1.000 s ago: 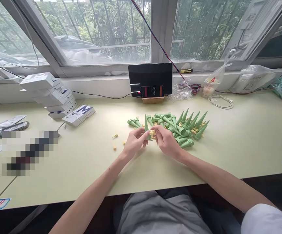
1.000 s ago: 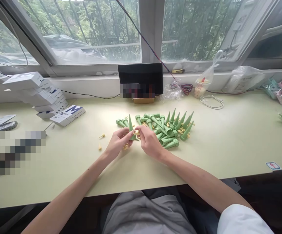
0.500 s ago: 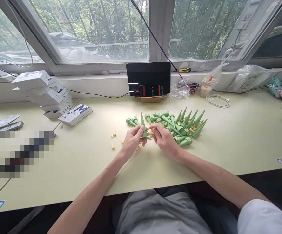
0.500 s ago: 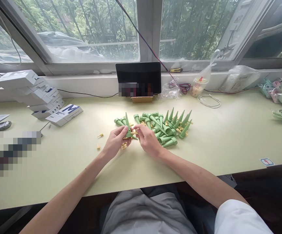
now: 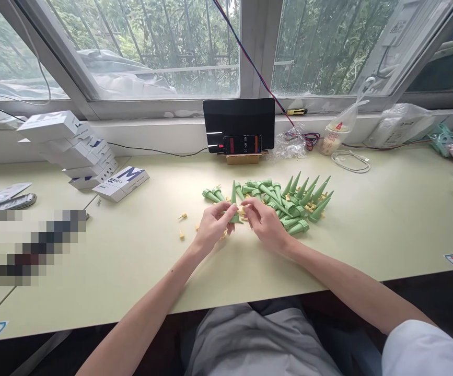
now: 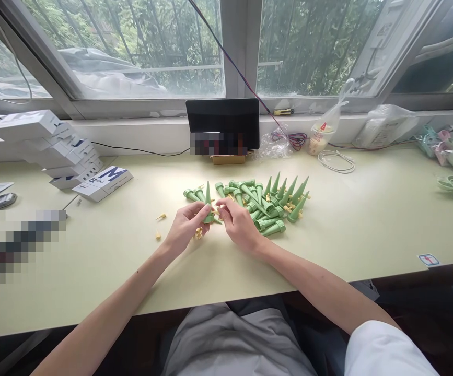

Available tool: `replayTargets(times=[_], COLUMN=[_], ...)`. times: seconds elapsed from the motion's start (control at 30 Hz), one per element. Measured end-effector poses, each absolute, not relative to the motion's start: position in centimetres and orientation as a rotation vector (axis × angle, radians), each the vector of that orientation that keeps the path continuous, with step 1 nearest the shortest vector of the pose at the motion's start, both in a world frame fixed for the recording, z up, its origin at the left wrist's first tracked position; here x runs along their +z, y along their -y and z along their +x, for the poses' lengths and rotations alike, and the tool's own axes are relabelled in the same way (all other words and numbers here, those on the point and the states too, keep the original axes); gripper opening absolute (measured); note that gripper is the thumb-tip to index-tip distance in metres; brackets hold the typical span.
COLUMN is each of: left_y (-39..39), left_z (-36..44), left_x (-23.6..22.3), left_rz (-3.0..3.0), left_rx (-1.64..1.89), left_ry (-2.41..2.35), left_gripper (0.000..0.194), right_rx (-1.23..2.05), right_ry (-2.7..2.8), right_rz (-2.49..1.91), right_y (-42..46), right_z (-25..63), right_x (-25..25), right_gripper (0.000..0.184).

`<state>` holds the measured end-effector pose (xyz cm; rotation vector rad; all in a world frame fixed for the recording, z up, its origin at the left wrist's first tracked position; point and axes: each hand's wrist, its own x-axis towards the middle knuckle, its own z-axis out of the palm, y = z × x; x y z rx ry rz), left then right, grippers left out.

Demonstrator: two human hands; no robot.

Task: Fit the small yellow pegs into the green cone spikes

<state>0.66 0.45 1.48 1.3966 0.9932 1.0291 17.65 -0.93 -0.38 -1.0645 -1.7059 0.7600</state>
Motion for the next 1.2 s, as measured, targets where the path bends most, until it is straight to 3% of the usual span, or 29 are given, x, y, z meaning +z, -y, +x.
replayTargets(times=[0.57,1.2], left_y=[-0.49,-0.49], left_z=[0.57,0.79], left_x=[1.03,1.34], left_rz=[1.447,1.397], left_rx=[0.999,1.042], left_ry=[-1.063,-1.018], left_gripper=[0.037,0.036], right_rx=[0.717,0.733], right_ry=[1.725,1.681], right_rz=[-1.050,-0.983], right_y=[0.82,0.83], right_z=[17.71,17.53], right_x=[-0.55,-1.01], right_gripper=[0.014,0.021])
